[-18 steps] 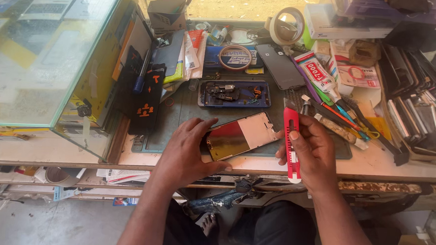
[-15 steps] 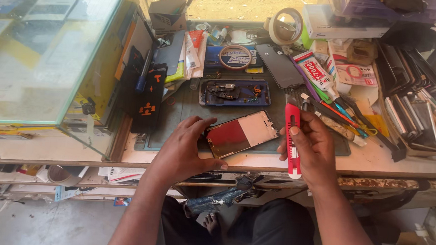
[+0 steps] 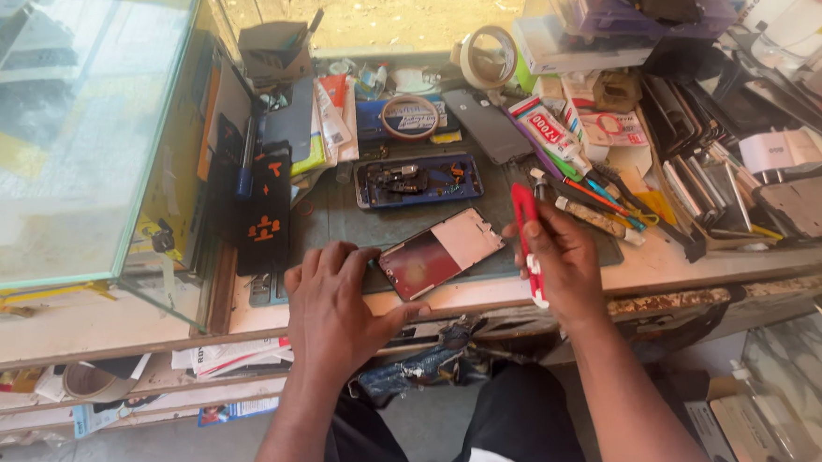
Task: The person works on a disassembled smartphone at a cluttered repair bench. They use a red utility knife to scrape adhesive from the phone frame, spray a clear liquid onto the device, and then use tweezers to remove small components and debris from the interior.
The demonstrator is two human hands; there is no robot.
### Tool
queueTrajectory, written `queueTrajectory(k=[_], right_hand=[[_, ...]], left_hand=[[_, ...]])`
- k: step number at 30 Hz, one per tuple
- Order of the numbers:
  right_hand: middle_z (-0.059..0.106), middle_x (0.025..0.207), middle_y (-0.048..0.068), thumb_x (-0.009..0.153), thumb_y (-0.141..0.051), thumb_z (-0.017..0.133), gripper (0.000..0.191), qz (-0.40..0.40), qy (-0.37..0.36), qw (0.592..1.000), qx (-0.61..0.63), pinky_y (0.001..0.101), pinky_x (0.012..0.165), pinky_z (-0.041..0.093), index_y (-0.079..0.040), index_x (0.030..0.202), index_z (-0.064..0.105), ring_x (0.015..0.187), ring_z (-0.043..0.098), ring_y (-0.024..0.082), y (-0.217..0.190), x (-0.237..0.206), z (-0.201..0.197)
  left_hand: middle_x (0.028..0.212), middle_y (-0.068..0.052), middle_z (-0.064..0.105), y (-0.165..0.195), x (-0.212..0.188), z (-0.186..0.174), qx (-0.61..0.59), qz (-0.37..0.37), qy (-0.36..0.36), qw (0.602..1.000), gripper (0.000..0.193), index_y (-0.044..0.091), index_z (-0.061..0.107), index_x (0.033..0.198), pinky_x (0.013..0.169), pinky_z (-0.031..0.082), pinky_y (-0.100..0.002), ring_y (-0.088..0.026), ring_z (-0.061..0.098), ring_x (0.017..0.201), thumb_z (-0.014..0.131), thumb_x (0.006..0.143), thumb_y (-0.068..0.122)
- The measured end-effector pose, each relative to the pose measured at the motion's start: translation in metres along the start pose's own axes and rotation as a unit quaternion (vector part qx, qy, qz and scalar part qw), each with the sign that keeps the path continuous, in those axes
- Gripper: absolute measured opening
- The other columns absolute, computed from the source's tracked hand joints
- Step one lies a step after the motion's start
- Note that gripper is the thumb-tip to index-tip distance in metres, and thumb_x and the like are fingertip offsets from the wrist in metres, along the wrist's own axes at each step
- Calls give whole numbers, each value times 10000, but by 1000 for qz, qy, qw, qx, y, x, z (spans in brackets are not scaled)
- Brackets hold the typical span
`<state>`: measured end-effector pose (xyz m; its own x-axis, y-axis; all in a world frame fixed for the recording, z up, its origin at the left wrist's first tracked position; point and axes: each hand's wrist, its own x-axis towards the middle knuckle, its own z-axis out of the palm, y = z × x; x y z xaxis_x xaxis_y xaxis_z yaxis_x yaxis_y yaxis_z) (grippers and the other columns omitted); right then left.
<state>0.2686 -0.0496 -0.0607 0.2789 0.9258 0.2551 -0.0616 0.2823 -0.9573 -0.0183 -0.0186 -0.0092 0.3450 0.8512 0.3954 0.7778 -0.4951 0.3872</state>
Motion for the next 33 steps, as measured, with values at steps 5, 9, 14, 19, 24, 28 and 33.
queueTrajectory(k=[5, 9, 14, 19, 24, 28, 33], right_hand=[[706, 1048, 76, 1045, -260, 620, 487, -32, 58, 995, 73, 257, 559, 526, -90, 1494, 544, 733, 631, 92, -13, 3, 4], [701, 1054, 113, 1037, -207, 611, 552, -97, 100, 987, 84, 267, 515, 534, -181, 1536, 375, 680, 651, 111, -7, -2, 3], [683, 1289, 201, 1117, -281, 532, 534, -91, 40, 968, 231, 306, 644, 592, -57, 1588, 414, 841, 719, 198, -2, -1, -17], [604, 1489, 230, 1119, -298, 479, 578, -82, 0, 944, 319, 351, 785, 633, -48, 1634, 399, 1048, 744, 270, -1, 1, -26], [582, 1477, 238, 1121, -394, 458, 624, -90, -35, 940, 327, 403, 823, 648, -23, 1615, 368, 1105, 737, 299, 1, -1, -24], [567, 1502, 255, 1120, -317, 499, 621, -82, -41, 950, 297, 393, 851, 638, -5, 1642, 372, 1134, 722, 315, -4, -1, -22], [541, 1554, 163, 1008, -213, 633, 689, -74, -72, 964, 243, 386, 839, 632, -97, 1614, 326, 1212, 688, 294, -11, 0, -17]], left_hand=[[1087, -47, 625, 1, 6, -7, 5, 12, 21, 1000, 822, 125, 706, 1161, 942, 375, -450, -267, 552, 1104, 868, 556, 658], [1096, -41, 630, 0, -1, -5, -3, 9, 19, 1000, 832, 117, 704, 1139, 948, 372, -446, -258, 554, 1114, 865, 550, 682], [1081, -44, 635, 0, 1, -4, 4, -2, 1, 1000, 815, 126, 694, 1165, 939, 375, -440, -247, 562, 1103, 875, 567, 651], [1035, -50, 670, 1, 2, -4, -30, -14, 7, 999, 771, 134, 666, 1190, 939, 383, -425, -237, 595, 1071, 879, 614, 600], [1009, -49, 708, -2, 2, -6, -74, -26, 2, 997, 761, 136, 641, 1235, 932, 391, -415, -228, 632, 1041, 897, 622, 506], [1118, -51, 747, -7, 4, -11, -197, -43, -19, 979, 787, 114, 552, 1312, 850, 483, -412, -201, 710, 977, 907, 647, 341], [1082, -131, 799, -24, 12, -19, -368, -152, -133, 907, 850, 149, 372, 1506, 791, 596, -328, -180, 773, 935, 788, 766, 101]])
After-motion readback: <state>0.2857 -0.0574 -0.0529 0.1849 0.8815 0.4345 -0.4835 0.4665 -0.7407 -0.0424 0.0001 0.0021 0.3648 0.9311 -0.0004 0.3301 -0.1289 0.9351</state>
